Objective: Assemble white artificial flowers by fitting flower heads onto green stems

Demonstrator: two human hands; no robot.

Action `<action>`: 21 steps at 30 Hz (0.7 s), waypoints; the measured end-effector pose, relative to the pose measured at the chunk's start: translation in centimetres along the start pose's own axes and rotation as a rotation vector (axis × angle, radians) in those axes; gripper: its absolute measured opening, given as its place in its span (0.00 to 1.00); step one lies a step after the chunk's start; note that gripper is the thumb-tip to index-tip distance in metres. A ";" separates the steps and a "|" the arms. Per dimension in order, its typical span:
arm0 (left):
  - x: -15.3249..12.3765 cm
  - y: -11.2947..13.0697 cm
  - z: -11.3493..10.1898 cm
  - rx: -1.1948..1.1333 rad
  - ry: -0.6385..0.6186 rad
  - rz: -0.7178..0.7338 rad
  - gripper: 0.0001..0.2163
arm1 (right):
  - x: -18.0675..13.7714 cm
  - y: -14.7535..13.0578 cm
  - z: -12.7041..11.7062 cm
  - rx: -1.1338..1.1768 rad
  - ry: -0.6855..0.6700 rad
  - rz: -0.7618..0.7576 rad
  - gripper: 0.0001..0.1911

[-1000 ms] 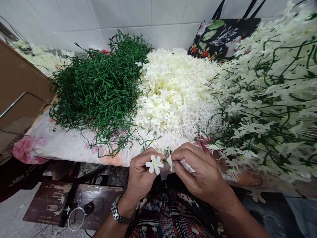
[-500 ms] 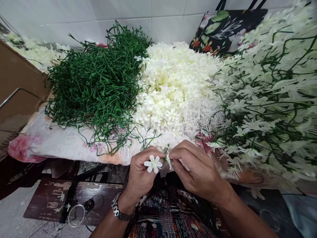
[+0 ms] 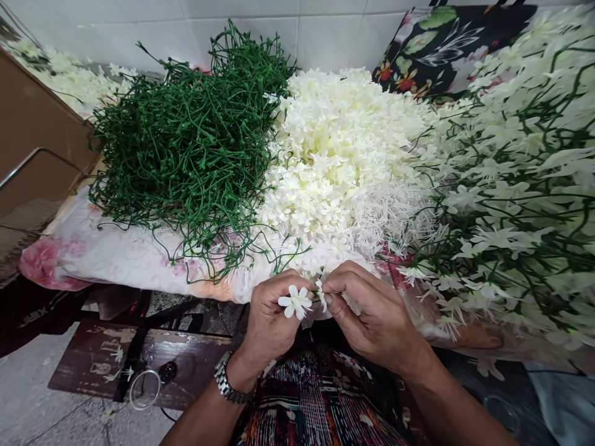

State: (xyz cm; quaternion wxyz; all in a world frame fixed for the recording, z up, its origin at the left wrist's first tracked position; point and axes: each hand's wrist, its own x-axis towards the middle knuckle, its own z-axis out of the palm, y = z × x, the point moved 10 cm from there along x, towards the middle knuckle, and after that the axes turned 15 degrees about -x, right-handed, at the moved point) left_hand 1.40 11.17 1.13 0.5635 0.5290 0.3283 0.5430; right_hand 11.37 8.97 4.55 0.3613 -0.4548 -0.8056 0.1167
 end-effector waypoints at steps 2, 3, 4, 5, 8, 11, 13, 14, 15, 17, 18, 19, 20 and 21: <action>0.0 0.1 0.0 0.013 0.001 0.000 0.11 | -0.1 0.2 0.1 0.013 0.003 0.018 0.07; 0.0 0.1 0.0 0.017 0.002 0.001 0.10 | -0.1 0.3 0.1 0.020 0.005 0.024 0.06; 0.0 0.0 0.0 0.019 0.002 0.003 0.10 | -0.2 0.4 0.2 0.026 0.007 0.030 0.06; 0.0 0.0 -0.1 0.020 0.003 0.005 0.10 | -0.2 0.4 0.2 0.028 0.011 0.034 0.06; -0.1 -0.1 -0.2 0.032 0.011 0.000 0.09 | -0.3 0.4 0.2 0.017 0.021 0.037 0.07; 0.0 -0.2 -0.2 0.059 0.025 -0.023 0.09 | -0.3 0.4 0.3 0.000 0.032 0.047 0.07; 0.1 -0.3 -0.2 0.065 0.031 -0.040 0.09 | -0.3 0.5 0.3 -0.009 0.043 0.051 0.07; 0.2 -0.3 -0.1 0.064 0.032 -0.047 0.09 | -0.3 0.5 0.3 -0.013 0.047 0.053 0.07; 0.2 -0.4 -0.1 0.061 0.032 -0.054 0.08 | -0.3 0.5 0.3 -0.017 0.049 0.056 0.07; 0.2 -0.5 -0.1 0.058 0.036 -0.067 0.08 | -0.3 0.6 0.3 -0.025 0.052 0.061 0.07; 0.2 -0.6 -0.1 0.059 0.037 -0.078 0.08 | -0.3 0.7 0.3 -0.029 0.051 0.063 0.07; 0.2 -0.7 -0.2 0.060 0.039 -0.091 0.08 | -0.3 0.7 0.3 -0.032 0.050 0.066 0.07; 0.2 -0.9 -0.2 0.057 0.041 -0.105 0.08 | -0.3 0.8 0.2 -0.036 0.050 0.069 0.06; 0.1 -1.0 -0.2 0.052 0.045 -0.116 0.08 | -0.3 1.0 0.1 -0.037 0.049 0.079 0.06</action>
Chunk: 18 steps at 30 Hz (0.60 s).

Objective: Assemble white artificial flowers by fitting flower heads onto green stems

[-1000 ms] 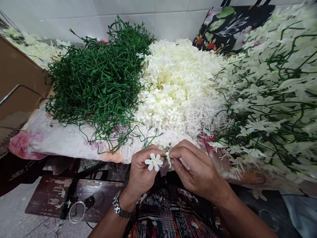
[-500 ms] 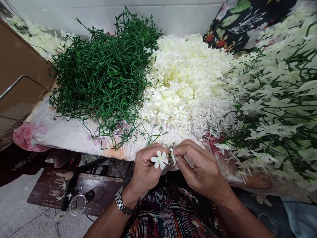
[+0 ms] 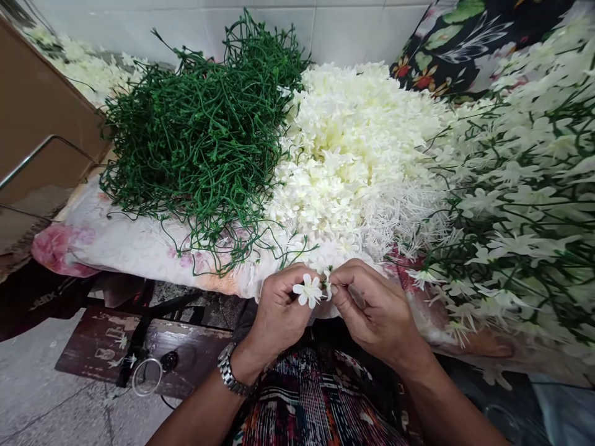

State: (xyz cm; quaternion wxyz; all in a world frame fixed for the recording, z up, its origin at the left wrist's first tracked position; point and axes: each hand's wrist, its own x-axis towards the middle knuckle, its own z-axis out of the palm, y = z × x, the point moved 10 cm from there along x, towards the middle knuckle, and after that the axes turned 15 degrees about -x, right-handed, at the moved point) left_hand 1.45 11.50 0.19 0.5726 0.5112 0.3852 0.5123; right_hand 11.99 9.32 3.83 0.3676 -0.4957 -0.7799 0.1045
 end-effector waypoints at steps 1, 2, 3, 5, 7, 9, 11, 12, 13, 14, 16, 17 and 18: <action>0.0 -0.1 0.0 -0.004 0.004 -0.007 0.08 | 0.0 0.2 -0.1 0.002 -0.003 0.016 0.06; -0.1 -0.1 -0.1 -0.005 0.010 -0.007 0.07 | 0.0 0.4 -0.1 0.011 -0.010 0.039 0.05; -0.2 0.0 -0.1 0.000 0.016 0.002 0.06 | 0.1 0.7 -0.1 0.025 -0.017 0.068 0.05; -0.3 0.3 -0.1 0.034 0.028 0.034 0.04 | 0.0 1.4 0.1 0.061 -0.040 0.137 0.05; -0.6 0.6 -0.2 0.079 0.047 0.082 0.05 | 0.0 1.8 0.2 0.089 -0.059 0.198 0.06; -0.9 1.0 -0.2 0.127 0.069 0.138 0.05 | -0.1 2.1 0.4 0.104 -0.072 0.237 0.06; -1.1 1.5 -0.1 0.177 0.080 0.204 0.06 | -0.1 2.2 0.4 0.115 -0.075 0.259 0.06; -1.3 1.9 0.0 0.202 0.082 0.242 0.06 | -0.1 2.2 0.4 0.121 -0.074 0.268 0.06; -1.4 2.2 0.1 0.227 0.082 0.286 0.07 | -0.1 2.2 0.4 0.127 -0.072 0.274 0.06; -1.5 2.6 0.2 0.252 0.079 0.330 0.07 | -0.1 2.1 0.3 0.131 -0.069 0.277 0.06; -1.8 3.2 0.4 0.304 0.071 0.403 0.07 | -0.1 2.0 0.2 0.137 -0.065 0.277 0.07; -1.9 3.3 0.4 0.326 0.068 0.428 0.08 | 0.0 2.0 0.2 0.138 -0.063 0.276 0.07; -1.9 3.4 0.5 0.345 0.063 0.443 0.08 | 0.0 1.9 0.2 0.137 -0.062 0.276 0.07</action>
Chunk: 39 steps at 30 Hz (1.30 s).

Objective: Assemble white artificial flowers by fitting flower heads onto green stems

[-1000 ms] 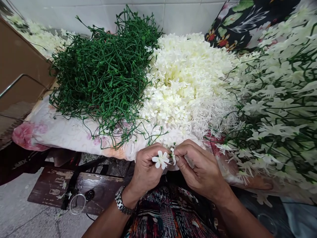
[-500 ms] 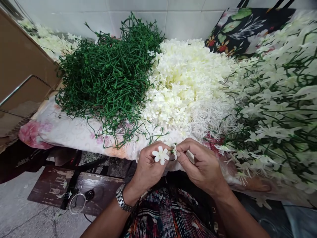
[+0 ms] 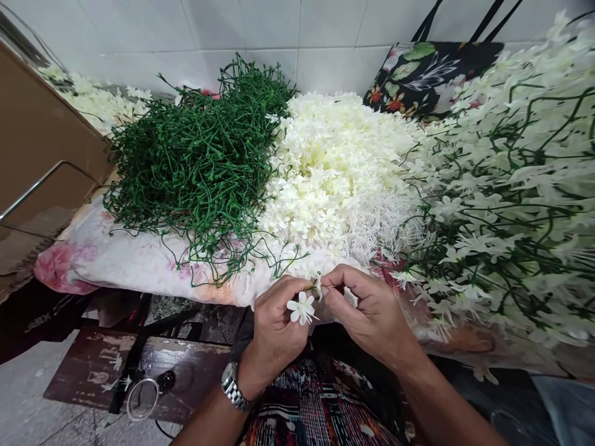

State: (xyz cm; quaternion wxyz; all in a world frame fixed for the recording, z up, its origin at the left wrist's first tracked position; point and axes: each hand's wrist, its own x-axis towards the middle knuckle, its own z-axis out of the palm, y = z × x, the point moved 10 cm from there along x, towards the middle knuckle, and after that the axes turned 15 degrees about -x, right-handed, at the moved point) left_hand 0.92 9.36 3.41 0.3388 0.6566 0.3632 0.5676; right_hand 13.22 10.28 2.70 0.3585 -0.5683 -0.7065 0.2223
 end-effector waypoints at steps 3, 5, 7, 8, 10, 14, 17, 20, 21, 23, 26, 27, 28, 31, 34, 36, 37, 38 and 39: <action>-0.1 0.0 0.0 0.031 -0.002 0.015 0.08 | 0.1 -0.2 -0.1 -0.016 0.010 -0.010 0.06; -0.2 -0.2 0.1 0.038 0.002 0.002 0.08 | 0.1 -0.5 -0.2 -0.035 0.028 -0.031 0.06; -0.2 -0.5 0.1 0.037 0.012 -0.019 0.07 | 0.2 -0.7 -0.2 -0.047 0.045 -0.048 0.06; -0.2 -0.6 0.0 0.033 0.017 -0.028 0.07 | 0.2 -0.8 -0.2 -0.049 0.051 -0.055 0.06; -0.1 -0.7 0.0 0.025 0.026 -0.038 0.07 | 0.3 -0.9 -0.1 -0.055 0.061 -0.062 0.06; 0.2 -0.8 0.1 0.023 0.017 -0.035 0.07 | 0.3 -1.0 0.1 -0.100 0.078 -0.085 0.07; 0.4 -0.8 0.3 0.038 0.003 -0.036 0.07 | 0.3 -1.2 0.3 -0.129 0.081 -0.118 0.07; 0.6 -1.1 0.2 0.018 0.015 -0.086 0.07 | 0.4 -1.4 0.4 -0.163 0.063 -0.145 0.07; 0.7 -1.4 0.1 -0.008 0.025 -0.126 0.07 | 0.4 -1.5 0.4 -0.171 0.055 -0.160 0.07; 0.6 -2.4 -0.1 -0.096 0.044 -0.246 0.07 | 0.5 -1.9 0.3 -0.181 0.047 -0.200 0.07; -0.2 -4.5 -0.3 -0.282 0.088 -0.442 0.05 | 0.4 -2.8 -0.1 -0.208 0.060 -0.267 0.07; -0.5 -5.1 -0.3 -0.347 0.103 -0.490 0.04 | 0.4 -3.0 -0.2 -0.220 0.063 -0.281 0.06; -0.8 -5.7 -0.3 -0.408 0.117 -0.530 0.04 | 0.4 -3.3 -0.3 -0.231 0.065 -0.292 0.06; -1.5 -6.8 -0.1 -0.533 0.137 -0.609 0.04 | 0.5 -3.7 -0.6 -0.254 0.060 -0.306 0.05; -1.6 -7.2 0.1 -0.605 0.166 -0.669 0.07 | 0.5 -4.0 -0.9 -0.273 0.068 -0.311 0.06; -1.6 -7.2 0.2 -0.650 0.192 -0.716 0.09 | 0.5 -4.1 -1.1 -0.293 0.079 -0.311 0.06; -1.6 -7.2 0.3 -0.667 0.205 -0.736 0.10 | 0.5 -4.1 -1.1 -0.307 0.086 -0.316 0.06; -1.5 -7.2 0.3 -0.680 0.216 -0.751 0.10 | 0.5 -4.3 -1.2 -0.320 0.094 -0.328 0.06; -1.5 -7.2 0.3 -0.688 0.222 -0.761 0.11 | 0.4 -4.4 -1.2 -0.332 0.098 -0.346 0.06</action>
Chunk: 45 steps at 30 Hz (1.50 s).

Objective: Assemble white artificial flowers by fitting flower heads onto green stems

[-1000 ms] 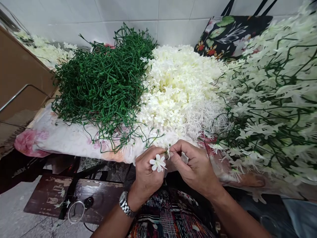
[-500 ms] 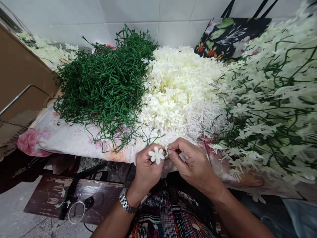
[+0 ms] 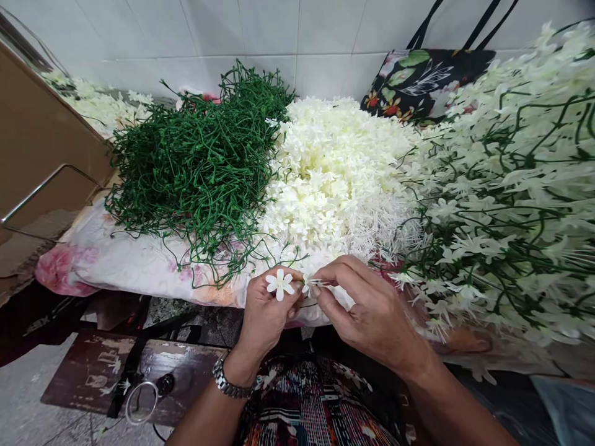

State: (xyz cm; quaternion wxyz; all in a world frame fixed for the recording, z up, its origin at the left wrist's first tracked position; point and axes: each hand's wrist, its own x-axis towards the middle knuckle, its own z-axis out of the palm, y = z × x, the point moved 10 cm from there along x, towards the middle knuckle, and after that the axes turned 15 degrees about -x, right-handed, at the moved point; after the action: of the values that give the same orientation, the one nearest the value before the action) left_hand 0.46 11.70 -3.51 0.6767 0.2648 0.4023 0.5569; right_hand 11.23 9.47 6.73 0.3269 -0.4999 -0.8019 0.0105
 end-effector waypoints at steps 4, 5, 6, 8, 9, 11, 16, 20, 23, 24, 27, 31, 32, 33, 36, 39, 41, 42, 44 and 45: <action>0.0 0.1 0.2 0.004 -0.007 -0.022 0.11 | 0.1 -0.7 0.2 -0.041 -0.005 -0.099 0.08; 0.1 0.0 0.2 0.013 -0.013 -0.025 0.10 | 0.1 -0.9 0.3 -0.053 -0.007 -0.121 0.08; 0.1 0.0 0.1 0.021 -0.021 -0.025 0.10 | 0.1 -1.0 0.4 -0.065 -0.004 -0.143 0.08; 0.1 -0.1 0.0 0.034 -0.041 -0.009 0.08 | 0.0 -1.2 0.5 -0.083 0.008 -0.182 0.08; 0.1 -0.1 0.0 0.042 -0.057 0.005 0.08 | -0.1 -1.3 0.5 -0.086 0.015 -0.194 0.08; 0.1 0.0 0.0 0.064 -0.091 0.041 0.07 | -0.3 -1.2 0.6 -0.075 0.023 -0.201 0.09; -0.2 0.6 0.3 0.159 -0.124 0.101 0.04 | -0.4 -0.5 1.1 0.020 -0.001 -0.164 0.08; -0.4 1.1 0.9 0.195 -0.143 0.115 0.03 | -0.4 -0.3 1.2 0.069 -0.021 -0.162 0.08; -0.4 1.1 1.1 0.207 -0.145 0.104 0.03 | -0.4 -0.2 1.5 0.087 -0.041 -0.157 0.08; -0.4 1.1 1.1 0.214 -0.145 0.100 0.03 | -0.5 -0.2 1.6 0.091 -0.045 -0.158 0.08; -0.3 1.1 1.3 0.243 -0.155 0.100 0.04 | -0.7 -0.2 1.7 0.086 -0.042 -0.164 0.08; -0.2 1.2 1.5 0.271 -0.169 0.098 0.04 | -0.7 -0.2 1.8 0.062 -0.052 -0.172 0.08; -0.2 1.2 1.5 0.274 -0.169 0.094 0.04 | -0.7 -0.3 1.9 0.057 -0.058 -0.178 0.08; -0.2 1.2 1.5 0.275 -0.167 0.088 0.04 | -0.7 -0.3 1.9 0.050 -0.059 -0.184 0.08; -0.1 1.2 1.4 0.279 -0.154 0.075 0.04 | -0.7 -0.6 2.0 0.030 -0.054 -0.203 0.08; 0.0 1.2 1.3 0.295 -0.136 0.067 0.04 | -0.6 -0.6 2.0 0.016 -0.046 -0.213 0.08; 0.0 1.1 1.3 0.303 -0.124 0.057 0.04 | -0.5 -0.5 2.1 0.009 -0.055 -0.214 0.09; 0.1 1.0 1.3 0.303 -0.117 0.054 0.04 | -0.5 -0.5 2.1 0.004 -0.060 -0.215 0.09; 0.2 1.0 1.2 0.307 -0.105 0.053 0.04 | -0.5 -0.5 2.2 -0.007 -0.073 -0.220 0.09; 0.2 1.0 1.2 0.312 -0.100 0.054 0.05 | -0.5 -0.5 2.2 -0.012 -0.078 -0.222 0.10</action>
State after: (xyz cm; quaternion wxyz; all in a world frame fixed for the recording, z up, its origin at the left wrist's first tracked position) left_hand 0.95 12.27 -2.10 0.6314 0.4045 0.4425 0.4918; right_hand 9.82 9.55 4.92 0.2914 -0.4093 -0.8645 -0.0110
